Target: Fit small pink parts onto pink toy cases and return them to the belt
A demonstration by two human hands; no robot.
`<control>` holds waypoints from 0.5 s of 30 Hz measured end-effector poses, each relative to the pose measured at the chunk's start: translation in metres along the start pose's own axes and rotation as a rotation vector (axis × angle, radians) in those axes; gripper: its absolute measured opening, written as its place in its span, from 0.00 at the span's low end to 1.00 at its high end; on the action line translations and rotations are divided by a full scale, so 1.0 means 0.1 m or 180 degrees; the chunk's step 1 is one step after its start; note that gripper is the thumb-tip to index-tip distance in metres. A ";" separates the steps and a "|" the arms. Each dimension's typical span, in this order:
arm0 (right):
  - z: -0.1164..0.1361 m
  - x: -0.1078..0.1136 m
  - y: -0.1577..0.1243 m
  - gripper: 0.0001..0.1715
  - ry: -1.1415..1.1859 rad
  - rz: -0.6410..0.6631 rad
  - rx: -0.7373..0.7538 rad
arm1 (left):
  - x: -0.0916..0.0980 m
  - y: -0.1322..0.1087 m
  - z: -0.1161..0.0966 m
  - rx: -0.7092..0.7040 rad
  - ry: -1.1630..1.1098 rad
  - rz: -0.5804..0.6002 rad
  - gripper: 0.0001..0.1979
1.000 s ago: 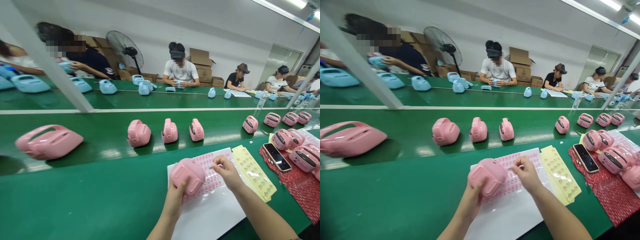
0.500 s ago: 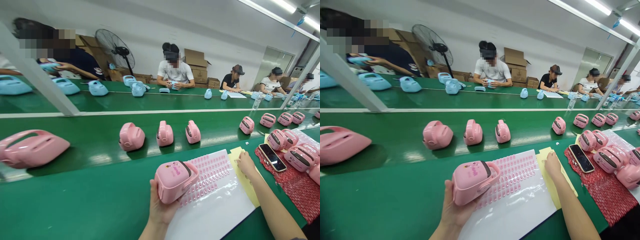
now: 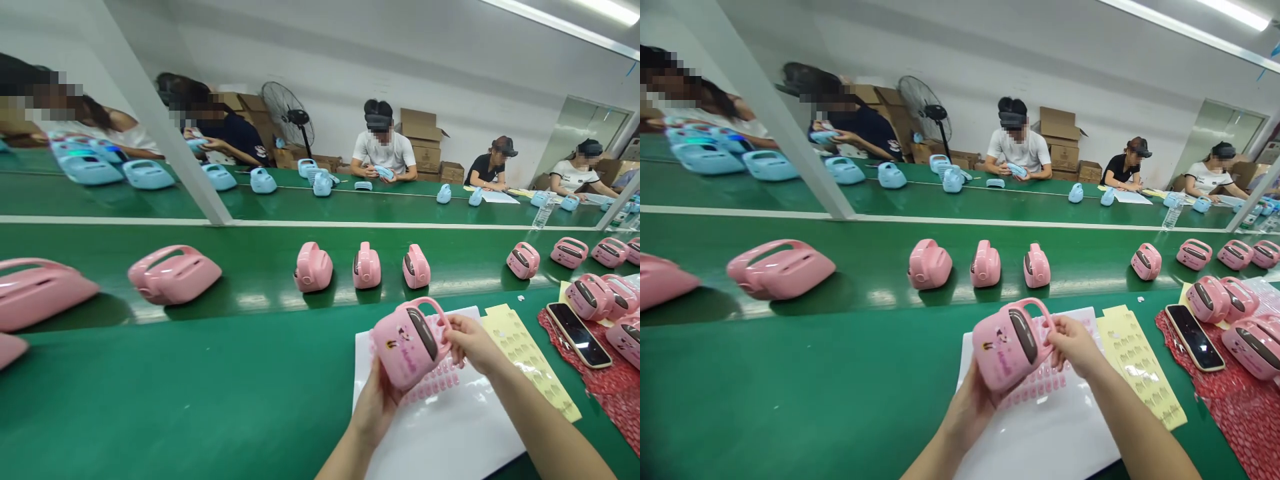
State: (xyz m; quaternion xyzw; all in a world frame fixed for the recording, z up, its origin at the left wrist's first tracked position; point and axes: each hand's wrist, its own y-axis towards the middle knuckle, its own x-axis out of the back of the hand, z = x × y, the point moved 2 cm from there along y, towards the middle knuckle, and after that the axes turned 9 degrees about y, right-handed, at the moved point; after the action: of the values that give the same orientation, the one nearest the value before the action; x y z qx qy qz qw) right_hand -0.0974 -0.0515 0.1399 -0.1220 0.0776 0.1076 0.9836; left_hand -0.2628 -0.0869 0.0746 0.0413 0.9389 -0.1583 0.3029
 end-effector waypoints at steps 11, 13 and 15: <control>0.74 0.83 1.11 0.10 -0.2321 -0.2007 0.0730 | -0.05 -0.08 0.03 -0.0621 0.3349 0.0749 0.11; 0.77 0.91 1.32 0.10 -0.2345 -0.2143 0.0621 | -0.03 -0.08 0.00 -0.0635 0.3487 0.0801 0.11; 0.78 0.92 1.43 0.13 -0.2304 -0.2185 0.0594 | -0.02 -0.08 -0.03 -0.0675 0.3598 0.0830 0.11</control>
State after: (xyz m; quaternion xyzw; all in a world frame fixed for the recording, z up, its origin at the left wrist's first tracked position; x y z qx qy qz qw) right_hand -0.0315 0.1220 0.1664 -0.0069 -0.3036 -0.1940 0.9328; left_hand -0.2642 -0.0934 0.0802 0.2038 0.9525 0.0216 -0.2251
